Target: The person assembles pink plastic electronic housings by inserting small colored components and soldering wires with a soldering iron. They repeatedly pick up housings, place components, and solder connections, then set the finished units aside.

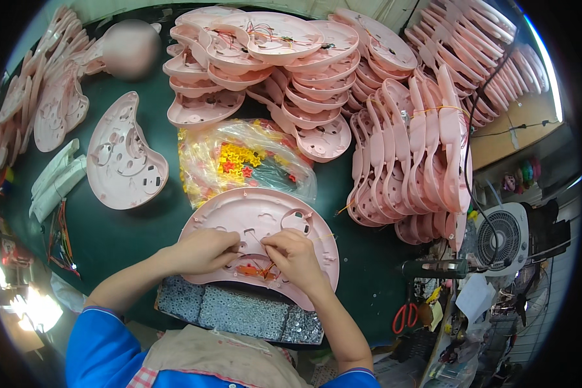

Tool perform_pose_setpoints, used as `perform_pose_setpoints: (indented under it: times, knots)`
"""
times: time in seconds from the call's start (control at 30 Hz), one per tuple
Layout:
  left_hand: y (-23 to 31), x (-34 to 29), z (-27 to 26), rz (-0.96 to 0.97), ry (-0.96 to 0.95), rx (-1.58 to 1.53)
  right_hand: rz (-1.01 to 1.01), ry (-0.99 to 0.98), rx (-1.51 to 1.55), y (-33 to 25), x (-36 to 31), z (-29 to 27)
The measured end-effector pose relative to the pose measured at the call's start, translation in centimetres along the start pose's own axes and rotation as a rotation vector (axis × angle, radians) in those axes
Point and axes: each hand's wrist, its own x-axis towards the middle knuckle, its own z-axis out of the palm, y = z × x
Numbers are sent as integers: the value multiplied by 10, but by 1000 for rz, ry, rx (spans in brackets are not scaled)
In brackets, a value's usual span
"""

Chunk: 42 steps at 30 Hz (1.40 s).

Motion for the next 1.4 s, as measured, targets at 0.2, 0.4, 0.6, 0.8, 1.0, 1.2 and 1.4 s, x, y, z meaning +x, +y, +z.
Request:
perform_pose_setpoints:
  times: [0.2, 0.4, 0.6, 0.8, 1.0, 1.2, 1.4]
  knots:
    - [-14, 18, 38, 228, 339, 204, -94, -2, -393, 0, 5, -3]
    - [-16, 17, 39, 185, 323, 231, -142, -67, -424, 2, 12, 4]
    - [-16, 17, 40, 166, 351, 184, -50, -197, -308, 7, 21, -2]
    - [-6, 14, 31, 25, 227, 293, -165, -159, -144, -27, -20, -35]
    - [19, 10, 13, -12, -145, 639, -44, -43, -139, -34, -58, -60]
    - [7, 14, 11, 12, -87, 537, -80, -84, -520, -12, -70, -87]
    - [17, 44, 37, 74, 243, 282, -45, 161, -436, 8, -62, -62]
